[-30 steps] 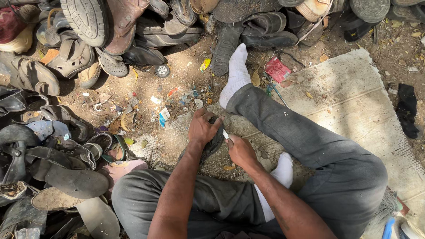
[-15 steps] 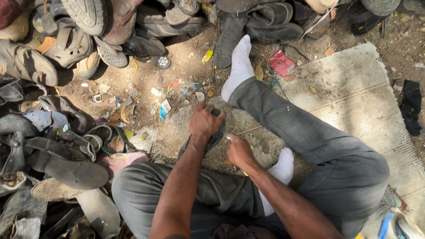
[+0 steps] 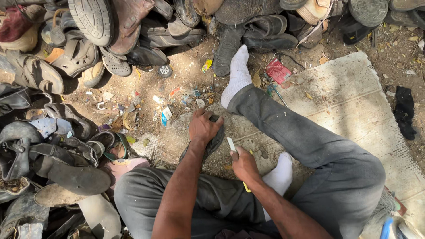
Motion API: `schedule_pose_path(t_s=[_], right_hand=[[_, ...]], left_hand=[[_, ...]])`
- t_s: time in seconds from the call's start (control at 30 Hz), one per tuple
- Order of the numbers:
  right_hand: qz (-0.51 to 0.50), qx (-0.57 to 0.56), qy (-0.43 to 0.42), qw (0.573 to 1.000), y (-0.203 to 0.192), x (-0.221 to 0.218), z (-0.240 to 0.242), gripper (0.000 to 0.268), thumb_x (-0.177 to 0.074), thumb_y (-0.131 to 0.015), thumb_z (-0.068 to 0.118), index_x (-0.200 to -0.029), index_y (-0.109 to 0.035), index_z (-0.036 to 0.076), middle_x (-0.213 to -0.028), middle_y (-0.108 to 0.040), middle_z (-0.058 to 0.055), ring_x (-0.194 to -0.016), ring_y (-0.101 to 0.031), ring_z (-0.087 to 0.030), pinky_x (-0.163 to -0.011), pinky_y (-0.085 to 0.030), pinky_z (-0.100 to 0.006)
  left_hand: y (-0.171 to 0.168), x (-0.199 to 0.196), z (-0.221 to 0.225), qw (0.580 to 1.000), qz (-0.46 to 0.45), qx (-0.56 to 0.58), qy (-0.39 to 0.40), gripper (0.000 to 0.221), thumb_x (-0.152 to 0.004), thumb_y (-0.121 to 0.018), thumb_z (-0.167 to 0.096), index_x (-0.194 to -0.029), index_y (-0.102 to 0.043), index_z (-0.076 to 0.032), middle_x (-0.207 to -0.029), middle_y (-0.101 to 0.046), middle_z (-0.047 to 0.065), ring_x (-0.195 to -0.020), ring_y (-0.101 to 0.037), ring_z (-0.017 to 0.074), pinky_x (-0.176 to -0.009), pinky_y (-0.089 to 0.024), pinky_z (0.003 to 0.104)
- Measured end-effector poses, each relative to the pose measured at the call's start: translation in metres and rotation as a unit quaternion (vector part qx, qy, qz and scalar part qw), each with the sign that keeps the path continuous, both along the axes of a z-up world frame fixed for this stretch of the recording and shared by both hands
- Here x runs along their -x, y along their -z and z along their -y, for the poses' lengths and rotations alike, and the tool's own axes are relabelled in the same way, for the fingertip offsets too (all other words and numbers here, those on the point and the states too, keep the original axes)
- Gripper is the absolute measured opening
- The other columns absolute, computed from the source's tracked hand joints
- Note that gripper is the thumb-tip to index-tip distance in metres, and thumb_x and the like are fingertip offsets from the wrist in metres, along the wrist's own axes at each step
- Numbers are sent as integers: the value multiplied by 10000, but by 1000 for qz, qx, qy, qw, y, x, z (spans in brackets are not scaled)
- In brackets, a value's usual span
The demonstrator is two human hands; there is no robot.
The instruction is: The person uses a small tool to scrape and trim the edges and sole of a black shoe while sitting on the ground surrounded by a large pile of old footwear.
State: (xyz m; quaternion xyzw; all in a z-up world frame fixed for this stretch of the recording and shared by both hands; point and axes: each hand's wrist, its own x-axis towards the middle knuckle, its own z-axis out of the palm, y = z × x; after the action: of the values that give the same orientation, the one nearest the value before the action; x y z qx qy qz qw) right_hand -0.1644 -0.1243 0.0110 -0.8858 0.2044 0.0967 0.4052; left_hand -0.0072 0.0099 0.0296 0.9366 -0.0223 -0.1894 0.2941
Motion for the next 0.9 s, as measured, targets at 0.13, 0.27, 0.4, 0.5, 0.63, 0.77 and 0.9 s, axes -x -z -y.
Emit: schedule_pose_path(t_s=[0.13, 0.27, 0.4, 0.5, 0.63, 0.77, 0.9], right_hand=[[-5, -18, 4, 1000, 1, -2, 11, 251, -970, -608, 240, -1103, -686, 42, -822, -689, -217, -758, -662, -399, -679, -515, -501], [-16, -41, 35, 998, 14, 3, 24, 290, -977, -621, 260, -1151, -695, 41, -775, -698, -200, -657, -669, -335, -593, -533, -474], [32, -69, 18, 997, 12, 5, 26, 318, -990, -642, 274, -1156, -693, 7, -679, -686, -114, -535, -666, -224, -509, -486, -390], [-86, -166, 81, 979, -6, 11, 26, 326, -1003, -582, 261, -1222, -646, 27, -641, -589, -102, -476, -563, -232, -452, -459, -424], [-51, -190, 72, 978, -29, 3, 28, 302, -1006, -604, 225, -1199, -661, 0, -625, -586, -64, -494, -564, -159, -464, -433, -389], [-78, -203, 79, 973, -27, 5, 31, 300, -1004, -590, 221, -1226, -633, 23, -650, -604, -86, -504, -556, -187, -486, -442, -398], [-6, -162, 27, 986, 5, 3, 39, 323, -951, -627, 158, -1236, -639, 8, -740, -697, -105, -618, -665, -184, -612, -513, -387]], left_hand=[[-30, 10, 10, 990, 23, -79, 114, 603, -915, -608, -603, -1316, -675, -158, -1282, -602, 87, -1265, -538, 260, -1117, -422, 441], [-16, 44, 8, 976, 71, -132, 161, 933, -819, -655, -628, -1502, -413, -40, -1462, -482, 139, -1334, -444, 311, -1111, -335, 461], [16, 47, 5, 972, 137, -135, 133, 818, -955, -521, -589, -1514, -372, -10, -1531, -430, 176, -1336, -439, 374, -1129, -304, 527], [31, 51, 14, 965, 145, -175, 132, 791, -999, -468, -554, -1561, -354, -8, -1543, -462, 214, -1351, -485, 373, -1138, -355, 537], [29, 36, 29, 966, 130, -202, 100, 826, -957, -460, -569, -1550, -264, -29, -1456, -462, 268, -1267, -491, 432, -1051, -338, 606], [16, 35, 37, 981, 75, -177, -3, 768, -1001, -431, -481, -1590, -245, -23, -1352, -555, 251, -1197, -582, 386, -1019, -417, 577], [-8, 23, 41, 984, -3, -172, -47, 718, -1041, -367, -425, -1624, -206, -38, -1188, -604, 260, -1044, -635, 354, -876, -518, 519]])
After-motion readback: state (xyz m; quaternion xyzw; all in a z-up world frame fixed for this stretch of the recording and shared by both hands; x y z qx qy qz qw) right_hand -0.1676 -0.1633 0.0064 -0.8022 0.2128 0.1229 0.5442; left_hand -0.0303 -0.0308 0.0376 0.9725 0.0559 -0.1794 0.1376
